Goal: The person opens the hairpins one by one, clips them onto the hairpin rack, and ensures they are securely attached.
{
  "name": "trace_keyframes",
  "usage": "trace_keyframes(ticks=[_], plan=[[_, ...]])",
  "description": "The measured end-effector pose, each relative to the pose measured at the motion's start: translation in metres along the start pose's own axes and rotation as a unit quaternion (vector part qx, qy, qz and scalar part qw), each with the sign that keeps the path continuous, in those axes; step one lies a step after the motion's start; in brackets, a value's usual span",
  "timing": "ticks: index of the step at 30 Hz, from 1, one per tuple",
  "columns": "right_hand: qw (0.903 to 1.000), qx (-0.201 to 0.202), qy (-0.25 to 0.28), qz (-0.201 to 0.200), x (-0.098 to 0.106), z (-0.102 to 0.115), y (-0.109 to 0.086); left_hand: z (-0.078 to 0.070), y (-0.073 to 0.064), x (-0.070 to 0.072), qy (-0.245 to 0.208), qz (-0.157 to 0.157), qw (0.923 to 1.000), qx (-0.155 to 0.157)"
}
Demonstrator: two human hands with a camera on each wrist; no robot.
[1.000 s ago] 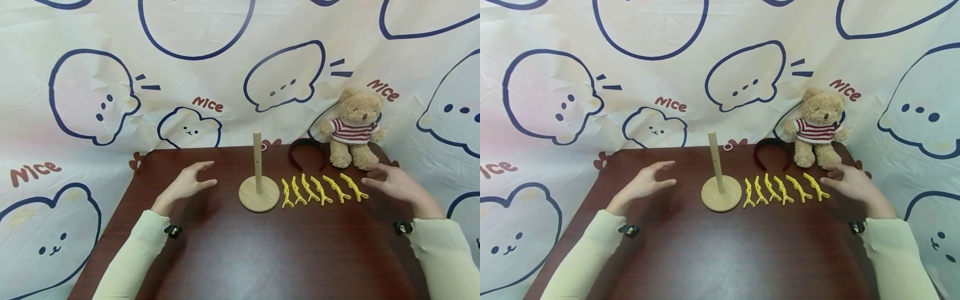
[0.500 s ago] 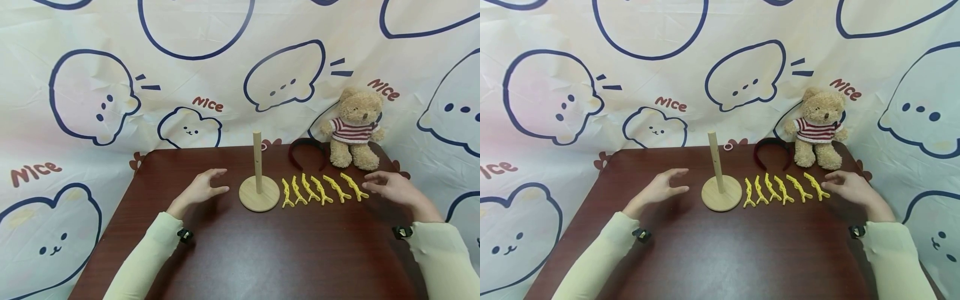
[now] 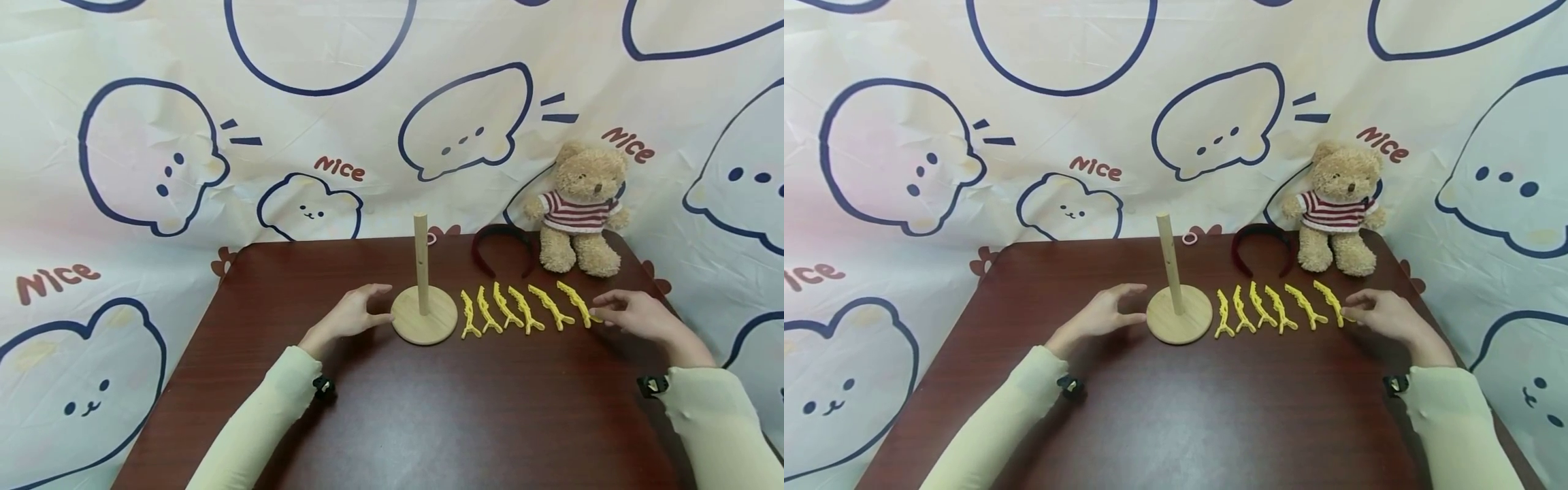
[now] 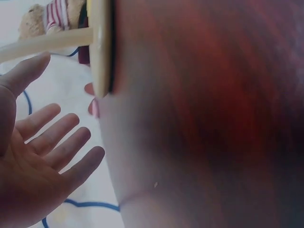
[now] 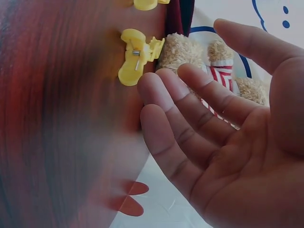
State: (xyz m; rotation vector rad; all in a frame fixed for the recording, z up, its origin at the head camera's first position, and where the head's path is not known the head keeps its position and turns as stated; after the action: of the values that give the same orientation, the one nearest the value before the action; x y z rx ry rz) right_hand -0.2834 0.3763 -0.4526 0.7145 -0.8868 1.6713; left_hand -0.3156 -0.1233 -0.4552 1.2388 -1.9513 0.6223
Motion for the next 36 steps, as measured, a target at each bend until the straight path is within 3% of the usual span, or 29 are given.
trace_keyframes(ticks=[8,18,36], plan=[[1.0,-0.001,0.0,-0.002,-0.006,-0.007,0.004,-0.005,0.003,-0.02,0.024,0.004,0.9994,-0.023],[1.0,-0.004,0.004,-0.007,-0.008,-0.007,0.004,-0.002,0.008,-0.036,0.027,0.04,0.9988,-0.008],[0.9987,-0.036,-0.034,0.012,-0.016,-0.011,0.011,-0.004,0.013,-0.038,0.042,0.06,0.9973,-0.002]])
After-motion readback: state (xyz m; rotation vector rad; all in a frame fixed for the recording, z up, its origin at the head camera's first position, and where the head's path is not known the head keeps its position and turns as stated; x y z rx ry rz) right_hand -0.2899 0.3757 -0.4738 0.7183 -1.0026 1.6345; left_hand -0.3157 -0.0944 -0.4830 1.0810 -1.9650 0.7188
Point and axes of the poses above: each hand's wrist, its own y-axis towards the middle knuckle, its own x-axis out of the back of the hand, z = x × y, the point moved 7 cm from there along y, towards the middle knuckle, and after that the axes turned 2 degrees about x, right-handed, at the moved point
